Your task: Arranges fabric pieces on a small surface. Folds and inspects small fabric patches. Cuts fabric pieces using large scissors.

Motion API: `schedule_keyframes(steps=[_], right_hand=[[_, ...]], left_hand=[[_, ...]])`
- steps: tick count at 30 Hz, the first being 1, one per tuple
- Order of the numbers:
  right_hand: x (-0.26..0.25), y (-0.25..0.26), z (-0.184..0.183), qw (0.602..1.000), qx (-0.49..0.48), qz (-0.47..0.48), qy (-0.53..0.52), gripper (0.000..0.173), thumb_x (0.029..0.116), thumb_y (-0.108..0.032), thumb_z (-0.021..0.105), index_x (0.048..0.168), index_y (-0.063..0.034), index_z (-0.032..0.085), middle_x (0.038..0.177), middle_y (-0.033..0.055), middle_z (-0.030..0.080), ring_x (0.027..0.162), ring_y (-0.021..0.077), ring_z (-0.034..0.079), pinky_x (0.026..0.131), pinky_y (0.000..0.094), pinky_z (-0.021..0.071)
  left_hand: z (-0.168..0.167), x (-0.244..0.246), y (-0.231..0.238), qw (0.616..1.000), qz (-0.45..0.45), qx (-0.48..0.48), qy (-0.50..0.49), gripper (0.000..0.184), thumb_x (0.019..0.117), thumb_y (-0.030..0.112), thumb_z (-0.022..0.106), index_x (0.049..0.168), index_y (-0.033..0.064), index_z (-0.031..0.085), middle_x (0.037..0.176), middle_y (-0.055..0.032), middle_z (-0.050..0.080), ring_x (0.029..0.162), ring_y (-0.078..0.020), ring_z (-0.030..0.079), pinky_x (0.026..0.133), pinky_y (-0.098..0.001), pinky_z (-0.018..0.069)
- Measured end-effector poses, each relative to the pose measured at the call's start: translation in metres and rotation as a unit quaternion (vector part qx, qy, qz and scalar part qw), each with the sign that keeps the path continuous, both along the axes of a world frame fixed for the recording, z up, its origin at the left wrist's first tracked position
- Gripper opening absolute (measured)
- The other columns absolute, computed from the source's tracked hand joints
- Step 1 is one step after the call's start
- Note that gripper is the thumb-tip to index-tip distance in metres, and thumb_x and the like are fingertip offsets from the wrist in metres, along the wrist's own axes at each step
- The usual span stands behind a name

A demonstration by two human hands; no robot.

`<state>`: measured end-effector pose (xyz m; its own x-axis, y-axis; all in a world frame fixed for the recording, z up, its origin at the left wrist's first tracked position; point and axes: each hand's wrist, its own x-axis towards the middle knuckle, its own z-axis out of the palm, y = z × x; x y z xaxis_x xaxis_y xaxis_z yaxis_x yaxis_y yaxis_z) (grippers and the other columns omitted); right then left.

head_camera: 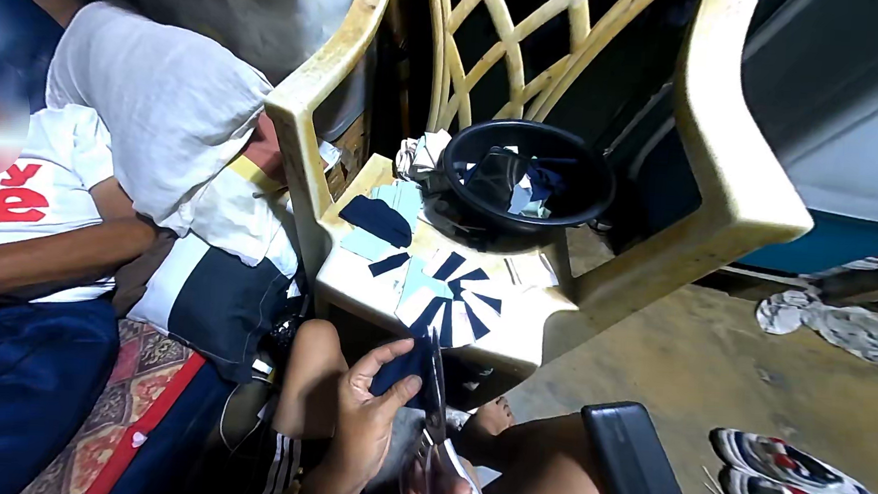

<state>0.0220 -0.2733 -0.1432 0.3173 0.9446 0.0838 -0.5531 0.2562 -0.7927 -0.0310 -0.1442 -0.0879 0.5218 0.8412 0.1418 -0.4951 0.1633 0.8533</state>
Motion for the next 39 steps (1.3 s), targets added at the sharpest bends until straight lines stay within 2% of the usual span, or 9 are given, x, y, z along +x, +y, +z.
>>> schedule_keyframes(steps=[4, 10, 14, 16, 18, 21, 25, 32, 39], right_hand=[[0.012, 0.009, -0.006, 0.996, 0.061, 0.066, 0.015, 0.064, 0.0839, -0.080, 0.050, 0.100, -0.0208, 0.065, 0.074, -0.0108, 0.064, 0.062, -0.0012, 0.061, 0.057, 0.0169, 0.0508], [0.014, 0.018, -0.003, 1.000, 0.008, 0.002, -0.007, 0.058, 0.0810, -0.081, 0.052, 0.088, -0.0245, 0.062, 0.061, -0.0144, 0.055, 0.046, -0.0046, 0.051, 0.042, 0.0147, 0.0434], [0.021, 0.025, 0.012, 0.992, -0.052, -0.096, -0.062, 0.041, 0.0860, -0.065, 0.063, 0.085, -0.0241, 0.063, 0.059, -0.0154, 0.054, 0.043, -0.0049, 0.048, 0.039, 0.0155, 0.0430], [0.031, 0.031, 0.027, 0.970, -0.079, -0.169, -0.158, 0.029, 0.0899, -0.047, 0.073, 0.087, -0.0199, 0.063, 0.064, -0.0147, 0.060, 0.050, -0.0046, 0.055, 0.046, 0.0151, 0.0482], [0.044, 0.041, 0.036, 0.935, -0.076, -0.241, -0.249, 0.029, 0.0811, -0.025, 0.081, 0.094, -0.0071, 0.063, 0.077, -0.0077, 0.069, 0.064, -0.0009, 0.063, 0.059, 0.0168, 0.0546], [0.057, 0.061, 0.046, 0.902, -0.061, -0.312, -0.292, 0.037, 0.0712, -0.011, 0.084, 0.098, 0.0004, 0.061, 0.088, -0.0022, 0.072, 0.078, 0.0027, 0.070, 0.073, 0.0181, 0.0599], [0.067, 0.085, 0.059, 0.904, -0.061, -0.316, -0.281, 0.030, 0.0686, 0.000, 0.080, 0.092, -0.0017, 0.063, 0.079, -0.0029, 0.071, 0.068, 0.0015, 0.066, 0.063, 0.0152, 0.0556], [0.085, 0.117, 0.068, 0.913, -0.085, -0.298, -0.267, 0.029, 0.0675, 0.009, 0.077, 0.088, -0.0044, 0.061, 0.073, -0.0044, 0.069, 0.062, 0.0013, 0.065, 0.056, 0.0166, 0.0549], [0.102, 0.123, 0.078, 0.909, -0.081, -0.303, -0.273, 0.026, 0.0713, 0.002, 0.076, 0.089, -0.0079, 0.060, 0.071, -0.0087, 0.065, 0.059, -0.0008, 0.063, 0.054, 0.0160, 0.0552]], left_hand=[[-0.006, -0.002, -0.001, 0.999, -0.006, 0.044, 0.013, 0.032, 0.0852, -0.011, 0.066, 0.115, 0.0002, 0.073, 0.119, -0.0041, 0.073, 0.108, -0.0090, 0.069, 0.093, -0.0260, 0.0570], [-0.008, 0.002, 0.004, 1.000, 0.012, 0.009, 0.023, 0.032, 0.0837, -0.012, 0.066, 0.113, -0.0003, 0.073, 0.118, -0.0036, 0.073, 0.107, -0.0081, 0.068, 0.093, -0.0254, 0.0565], [-0.006, 0.002, 0.015, 0.998, 0.012, 0.014, 0.059, 0.032, 0.0859, -0.010, 0.064, 0.116, -0.0020, 0.070, 0.119, -0.0049, 0.072, 0.106, -0.0105, 0.069, 0.092, -0.0284, 0.0585], [-0.006, -0.001, 0.026, 0.997, -0.017, 0.038, 0.059, 0.033, 0.0931, -0.005, 0.057, 0.125, -0.0028, 0.065, 0.127, -0.0057, 0.068, 0.111, -0.0114, 0.067, 0.094, -0.0306, 0.0574], [-0.004, -0.003, 0.032, 0.995, -0.045, 0.064, 0.064, 0.039, 0.0981, 0.000, 0.050, 0.136, -0.0024, 0.055, 0.139, -0.0051, 0.060, 0.118, -0.0098, 0.063, 0.095, -0.0305, 0.0560], [-0.001, -0.001, 0.037, 0.989, -0.044, 0.117, 0.077, 0.045, 0.0993, -0.001, 0.050, 0.144, -0.0041, 0.046, 0.145, -0.0060, 0.053, 0.120, -0.0062, 0.060, 0.096, -0.0266, 0.0548], [-0.009, 0.007, 0.048, 0.980, -0.016, 0.185, 0.072, 0.045, 0.0961, -0.004, 0.055, 0.140, -0.0107, 0.048, 0.141, -0.0106, 0.058, 0.123, -0.0076, 0.059, 0.105, -0.0263, 0.0494], [0.015, 0.017, 0.100, 0.960, 0.055, 0.224, 0.156, 0.027, 0.0865, -0.007, 0.069, 0.114, -0.0078, 0.068, 0.113, -0.0081, 0.071, 0.106, -0.0056, 0.066, 0.095, -0.0232, 0.0544], [0.029, 0.039, 0.193, 0.877, -0.065, 0.265, 0.397, 0.039, 0.0918, -0.007, 0.065, 0.130, -0.0044, 0.064, 0.135, -0.0201, 0.061, 0.126, -0.0227, 0.059, 0.109, -0.0357, 0.0462]])
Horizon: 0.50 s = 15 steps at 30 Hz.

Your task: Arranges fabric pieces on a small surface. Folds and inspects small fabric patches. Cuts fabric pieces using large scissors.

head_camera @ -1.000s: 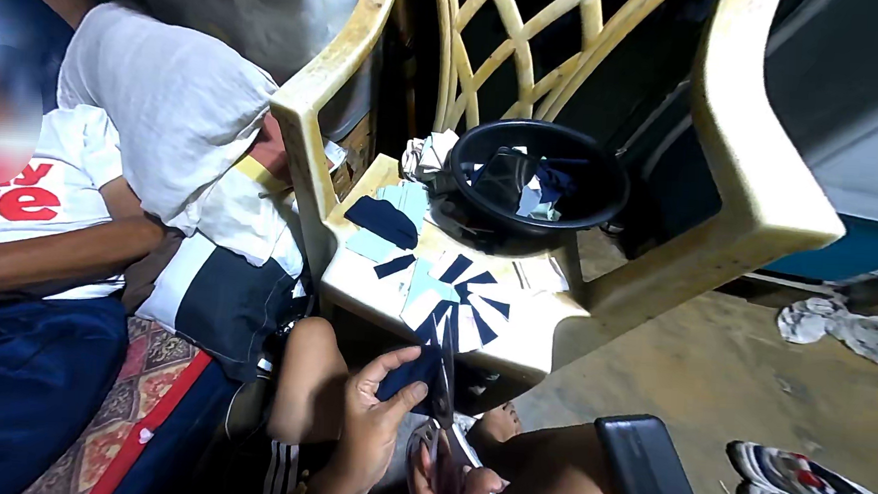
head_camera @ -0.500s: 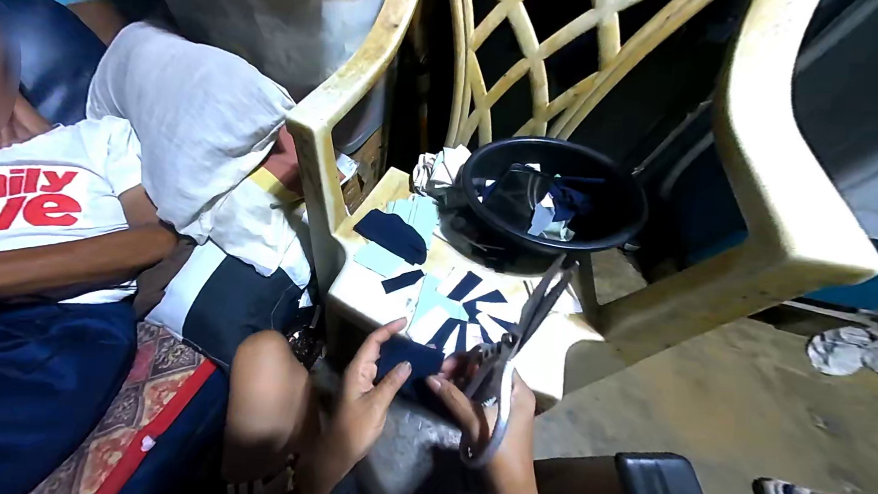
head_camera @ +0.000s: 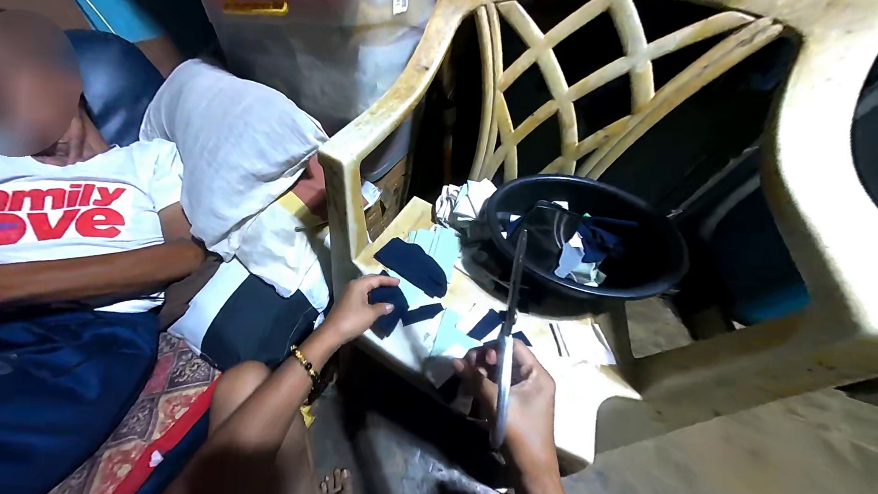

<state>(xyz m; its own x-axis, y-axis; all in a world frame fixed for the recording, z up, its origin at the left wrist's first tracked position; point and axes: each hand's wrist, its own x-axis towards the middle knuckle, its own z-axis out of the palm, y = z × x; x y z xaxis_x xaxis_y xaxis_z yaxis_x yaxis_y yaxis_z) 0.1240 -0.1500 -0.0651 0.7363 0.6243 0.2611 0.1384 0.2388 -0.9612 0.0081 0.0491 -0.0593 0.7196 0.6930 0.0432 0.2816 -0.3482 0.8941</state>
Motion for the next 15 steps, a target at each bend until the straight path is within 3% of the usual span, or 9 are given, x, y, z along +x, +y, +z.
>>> schedule_keyframes(steps=[3, 7, 11, 13, 15], right_hand=[[0.014, -0.009, -0.002, 0.998, -0.021, -0.030, -0.046, 0.024, 0.0749, -0.003, 0.078, 0.090, -0.0076, 0.061, 0.072, -0.0111, 0.062, 0.061, -0.0065, 0.059, 0.056, 0.0105, 0.0501], [0.034, -0.023, -0.004, 0.989, -0.051, -0.083, -0.108, 0.020, 0.0739, -0.011, 0.077, 0.088, -0.0092, 0.062, 0.070, -0.0146, 0.060, 0.061, -0.0112, 0.056, 0.057, 0.0077, 0.0473], [0.045, -0.030, -0.006, 0.971, -0.102, -0.145, -0.163, 0.020, 0.0722, -0.011, 0.076, 0.081, -0.0057, 0.058, 0.067, -0.0121, 0.050, 0.057, -0.0126, 0.045, 0.054, 0.0063, 0.0372], [0.049, -0.032, -0.006, 0.955, -0.138, -0.172, -0.197, 0.021, 0.0712, -0.009, 0.073, 0.075, -0.0037, 0.053, 0.065, -0.0087, 0.043, 0.055, -0.0097, 0.037, 0.052, 0.0092, 0.0290], [0.052, -0.033, -0.006, 0.948, -0.163, -0.177, -0.208, 0.020, 0.0704, -0.008, 0.071, 0.074, -0.0030, 0.052, 0.064, -0.0071, 0.042, 0.055, -0.0073, 0.035, 0.051, 0.0116, 0.0275]], left_hand=[[-0.004, 0.002, 0.015, 0.988, -0.023, 0.109, 0.105, 0.040, 0.0908, -0.006, 0.066, 0.130, -0.0015, 0.066, 0.138, -0.0213, 0.060, 0.131, -0.0304, 0.056, 0.113, -0.0429, 0.0424], [0.005, 0.003, 0.018, 0.973, 0.022, 0.155, 0.172, 0.039, 0.0897, 0.004, 0.074, 0.128, 0.0047, 0.068, 0.147, -0.0206, 0.049, 0.136, -0.0401, 0.044, 0.112, -0.0528, 0.0391], [0.010, 0.004, 0.019, 0.970, 0.044, 0.163, 0.174, 0.019, 0.0955, 0.007, 0.069, 0.112, -0.0016, 0.073, 0.118, -0.0207, 0.065, 0.115, -0.0349, 0.061, 0.103, -0.0494, 0.0466], [0.013, 0.005, 0.018, 0.964, 0.053, 0.141, 0.219, 0.021, 0.0971, 0.011, 0.069, 0.113, -0.0025, 0.072, 0.112, -0.0200, 0.068, 0.108, -0.0321, 0.064, 0.100, -0.0488, 0.0482], [0.014, 0.007, 0.017, 0.959, 0.082, 0.112, 0.246, 0.024, 0.0961, 0.014, 0.071, 0.115, -0.0008, 0.071, 0.107, -0.0180, 0.069, 0.103, -0.0310, 0.065, 0.096, -0.0499, 0.0493]])
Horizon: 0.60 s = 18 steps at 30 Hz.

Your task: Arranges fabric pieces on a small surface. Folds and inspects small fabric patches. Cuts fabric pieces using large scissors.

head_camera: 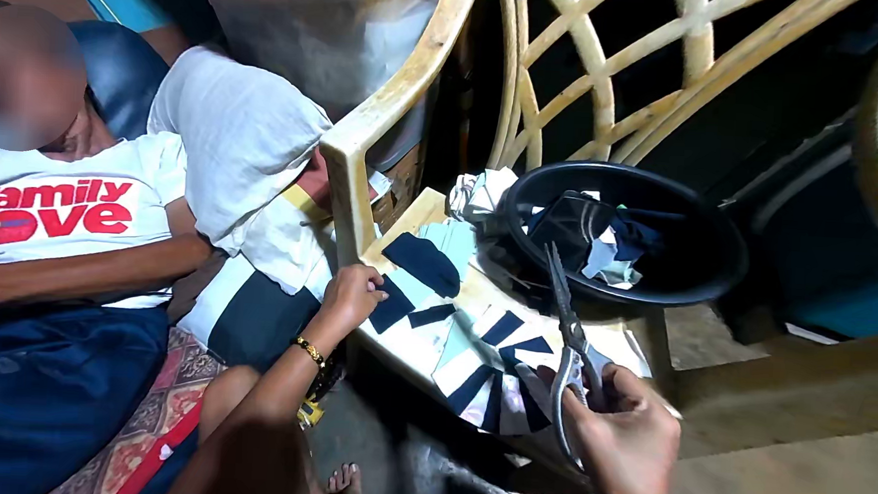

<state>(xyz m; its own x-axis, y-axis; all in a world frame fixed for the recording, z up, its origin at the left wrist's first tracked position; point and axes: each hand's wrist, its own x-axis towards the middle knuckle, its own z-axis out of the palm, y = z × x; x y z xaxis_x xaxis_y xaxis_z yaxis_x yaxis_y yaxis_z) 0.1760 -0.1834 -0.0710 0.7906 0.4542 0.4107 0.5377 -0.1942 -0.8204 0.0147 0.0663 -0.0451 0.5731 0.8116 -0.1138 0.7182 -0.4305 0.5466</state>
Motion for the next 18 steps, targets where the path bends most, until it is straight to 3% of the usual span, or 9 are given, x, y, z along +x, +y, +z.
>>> schedule_keyframes(steps=[3, 6, 8, 10, 14, 16, 18], right_hand=[[0.003, 0.000, -0.004, 1.000, -0.013, 0.000, 0.002, 0.020, 0.0706, -0.009, 0.071, 0.075, -0.0042, 0.052, 0.065, -0.0074, 0.043, 0.055, -0.0068, 0.036, 0.051, 0.0125, 0.0281], [0.003, 0.001, -0.006, 1.000, -0.007, 0.008, 0.013, 0.019, 0.0693, -0.009, 0.071, 0.074, -0.0052, 0.053, 0.064, -0.0086, 0.043, 0.055, -0.0084, 0.037, 0.051, 0.0110, 0.0281], [0.002, 0.002, -0.005, 0.999, 0.004, 0.029, 0.045, 0.020, 0.0697, -0.007, 0.074, 0.074, -0.0062, 0.054, 0.065, -0.0100, 0.044, 0.055, -0.0103, 0.039, 0.052, 0.0086, 0.0306], [-0.001, 0.003, -0.006, 0.994, 0.030, 0.058, 0.087, 0.021, 0.0689, -0.004, 0.074, 0.076, -0.0082, 0.055, 0.064, -0.0116, 0.045, 0.054, -0.0107, 0.041, 0.051, 0.0077, 0.0326], [-0.015, 0.010, -0.006, 0.967, 0.104, 0.151, 0.177, 0.021, 0.0723, -0.007, 0.076, 0.083, -0.0147, 0.059, 0.068, -0.0142, 0.062, 0.057, -0.0071, 0.058, 0.052, 0.0112, 0.0495], [-0.024, 0.014, -0.007, 0.942, 0.143, 0.206, 0.224, 0.020, 0.0748, -0.003, 0.074, 0.089, -0.0117, 0.062, 0.078, -0.0094, 0.071, 0.069, 0.0002, 0.069, 0.063, 0.0179, 0.0598], [-0.033, 0.019, -0.009, 0.914, 0.180, 0.252, 0.261, 0.018, 0.0788, 0.000, 0.072, 0.092, -0.0078, 0.064, 0.089, -0.0018, 0.076, 0.081, 0.0070, 0.073, 0.072, 0.0221, 0.0618]], left_hand=[[0.001, 0.001, 0.000, 0.999, 0.043, -0.019, -0.006, 0.025, 0.0918, 0.015, 0.077, 0.112, 0.0010, 0.072, 0.099, -0.0145, 0.069, 0.098, -0.0286, 0.064, 0.092, -0.0502, 0.0494], [0.001, -0.002, 0.002, 0.999, 0.029, -0.022, -0.036, 0.019, 0.0895, 0.014, 0.079, 0.101, 0.0001, 0.073, 0.098, -0.0148, 0.069, 0.096, -0.0282, 0.064, 0.090, -0.0503, 0.0501], [0.001, -0.007, 0.004, 0.994, 0.000, -0.040, -0.097, 0.018, 0.0869, 0.010, 0.081, 0.096, -0.0026, 0.071, 0.098, -0.0150, 0.067, 0.092, -0.0246, 0.062, 0.086, -0.0452, 0.0508], [0.003, -0.011, 0.004, 0.980, -0.006, -0.094, -0.175, 0.014, 0.0850, 0.004, 0.080, 0.092, -0.0023, 0.069, 0.095, -0.0104, 0.068, 0.087, -0.0151, 0.063, 0.082, -0.0343, 0.0527], [0.014, -0.022, -0.014, 0.925, -0.037, -0.221, -0.307, 0.013, 0.0919, -0.006, 0.066, 0.092, 0.0040, 0.058, 0.075, 0.0026, 0.065, 0.071, -0.0029, 0.063, 0.072, -0.0223, 0.0538], [0.021, -0.025, -0.032, 0.894, -0.052, -0.270, -0.352, 0.014, 0.0959, -0.006, 0.059, 0.095, 0.0070, 0.055, 0.073, 0.0047, 0.067, 0.071, -0.0023, 0.065, 0.069, -0.0205, 0.0542], [0.025, -0.028, -0.052, 0.868, -0.067, -0.316, -0.378, 0.012, 0.0987, -0.004, 0.054, 0.100, 0.0077, 0.055, 0.077, 0.0041, 0.068, 0.073, -0.0041, 0.068, 0.067, -0.0213, 0.0566]])
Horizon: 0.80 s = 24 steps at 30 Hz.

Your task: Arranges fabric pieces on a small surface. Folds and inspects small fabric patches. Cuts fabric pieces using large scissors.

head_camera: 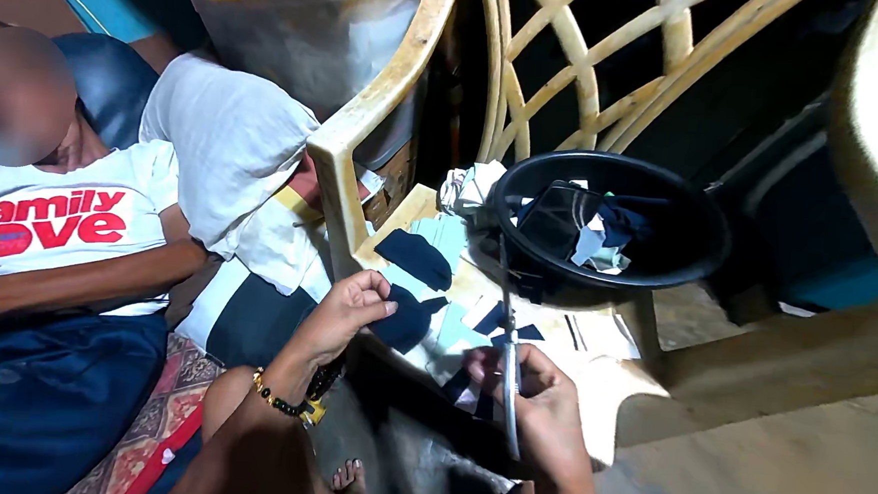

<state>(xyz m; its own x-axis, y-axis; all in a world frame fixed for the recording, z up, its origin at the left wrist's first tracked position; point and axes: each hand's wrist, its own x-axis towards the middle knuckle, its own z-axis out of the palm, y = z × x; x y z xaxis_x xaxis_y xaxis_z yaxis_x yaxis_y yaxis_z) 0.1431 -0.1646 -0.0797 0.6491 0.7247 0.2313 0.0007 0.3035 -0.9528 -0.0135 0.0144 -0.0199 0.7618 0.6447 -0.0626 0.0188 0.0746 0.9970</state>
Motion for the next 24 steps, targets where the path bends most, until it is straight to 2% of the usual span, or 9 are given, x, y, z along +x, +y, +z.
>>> schedule_keyframes(steps=[5, 7, 10, 12, 14, 16, 18, 21, 24], right_hand=[[-0.009, 0.002, 0.006, 0.995, 0.018, 0.074, 0.065, 0.007, 0.0946, -0.006, 0.065, 0.101, -0.0033, 0.063, 0.095, 0.0030, 0.078, 0.083, 0.0072, 0.074, 0.075, 0.0206, 0.0598], [-0.006, 0.001, 0.003, 0.989, 0.045, 0.111, 0.083, 0.015, 0.0919, -0.007, 0.069, 0.104, -0.0013, 0.062, 0.094, 0.0052, 0.078, 0.083, 0.0092, 0.074, 0.077, 0.0220, 0.0604], [-0.004, -0.001, 0.000, 0.981, 0.076, 0.145, 0.107, 0.028, 0.0794, 0.000, 0.076, 0.099, -0.0047, 0.056, 0.089, 0.0057, 0.077, 0.077, 0.0094, 0.073, 0.069, 0.0217, 0.0592], [-0.004, -0.003, 0.001, 0.978, 0.089, 0.139, 0.125, 0.034, 0.0744, 0.008, 0.075, 0.095, -0.0075, 0.053, 0.084, 0.0037, 0.076, 0.071, 0.0083, 0.072, 0.065, 0.0204, 0.0588], [-0.004, -0.004, 0.001, 0.978, 0.101, 0.122, 0.133, 0.036, 0.0727, 0.011, 0.074, 0.094, -0.0085, 0.053, 0.081, 0.0025, 0.075, 0.068, 0.0072, 0.071, 0.061, 0.0191, 0.0580], [0.000, -0.004, 0.000, 0.980, 0.109, 0.110, 0.124, 0.036, 0.0734, 0.011, 0.073, 0.094, -0.0093, 0.053, 0.080, 0.0014, 0.075, 0.067, 0.0061, 0.070, 0.060, 0.0183, 0.0566], [0.003, -0.006, 0.000, 0.981, 0.115, 0.104, 0.118, 0.035, 0.0746, 0.011, 0.072, 0.095, -0.0101, 0.052, 0.081, 0.0003, 0.074, 0.066, 0.0056, 0.069, 0.059, 0.0179, 0.0561], [0.006, -0.006, 0.000, 0.981, 0.124, 0.101, 0.114, 0.035, 0.0753, 0.012, 0.071, 0.096, -0.0104, 0.053, 0.081, -0.0010, 0.074, 0.066, 0.0056, 0.069, 0.059, 0.0189, 0.0572], [0.006, -0.006, 0.000, 0.982, 0.123, 0.095, 0.108, 0.035, 0.0754, 0.012, 0.071, 0.096, -0.0103, 0.053, 0.081, -0.0018, 0.073, 0.065, 0.0052, 0.069, 0.058, 0.0183, 0.0572]], left_hand=[[0.003, -0.007, -0.030, 0.993, -0.111, -0.024, -0.016, 0.017, 0.1027, 0.003, 0.047, 0.112, 0.0077, 0.060, 0.090, 0.0056, 0.073, 0.083, -0.0027, 0.071, 0.072, -0.0211, 0.0592], [0.001, -0.006, -0.033, 0.988, -0.154, -0.001, -0.013, 0.017, 0.1033, 0.005, 0.048, 0.112, 0.0078, 0.063, 0.092, 0.0064, 0.073, 0.085, -0.0013, 0.070, 0.072, -0.0200, 0.0584], [-0.001, -0.004, -0.036, 0.983, -0.182, 0.030, -0.005, 0.018, 0.1036, 0.006, 0.050, 0.115, 0.0071, 0.064, 0.092, 0.0070, 0.073, 0.081, 0.0015, 0.068, 0.068, -0.0160, 0.0544], [-0.002, -0.002, -0.041, 0.984, -0.177, 0.024, -0.007, 0.023, 0.1009, 0.004, 0.055, 0.123, 0.0056, 0.060, 0.088, 0.0066, 0.073, 0.076, 0.0021, 0.066, 0.066, -0.0148, 0.0525], [-0.005, -0.003, -0.048, 0.986, -0.164, -0.005, -0.023, 0.041, 0.0915, -0.004, 0.064, 0.129, 0.0046, 0.050, 0.090, 0.0031, 0.074, 0.080, -0.0030, 0.071, 0.074, -0.0200, 0.0575], [-0.011, -0.006, -0.055, 0.988, -0.144, -0.031, -0.055, 0.056, 0.0789, -0.014, 0.071, 0.124, 0.0068, 0.045, 0.099, -0.0010, 0.075, 0.084, -0.0089, 0.074, 0.076, -0.0249, 0.0611], [-0.020, -0.009, -0.063, 0.990, -0.099, -0.024, -0.096, 0.054, 0.0724, -0.018, 0.074, 0.113, 0.0088, 0.050, 0.095, 0.0024, 0.072, 0.075, -0.0049, 0.070, 0.069, -0.0213, 0.0595], [-0.029, -0.010, -0.075, 0.991, -0.014, 0.051, -0.123, 0.033, 0.0716, -0.013, 0.077, 0.098, 0.0054, 0.068, 0.088, 0.0068, 0.068, 0.070, 0.0015, 0.062, 0.066, -0.0154, 0.0546], [-0.031, -0.009, -0.085, 0.985, 0.031, 0.113, -0.129, 0.028, 0.0746, -0.012, 0.076, 0.100, -0.0009, 0.073, 0.095, 0.0029, 0.073, 0.073, 0.0008, 0.065, 0.069, -0.0165, 0.0582]])
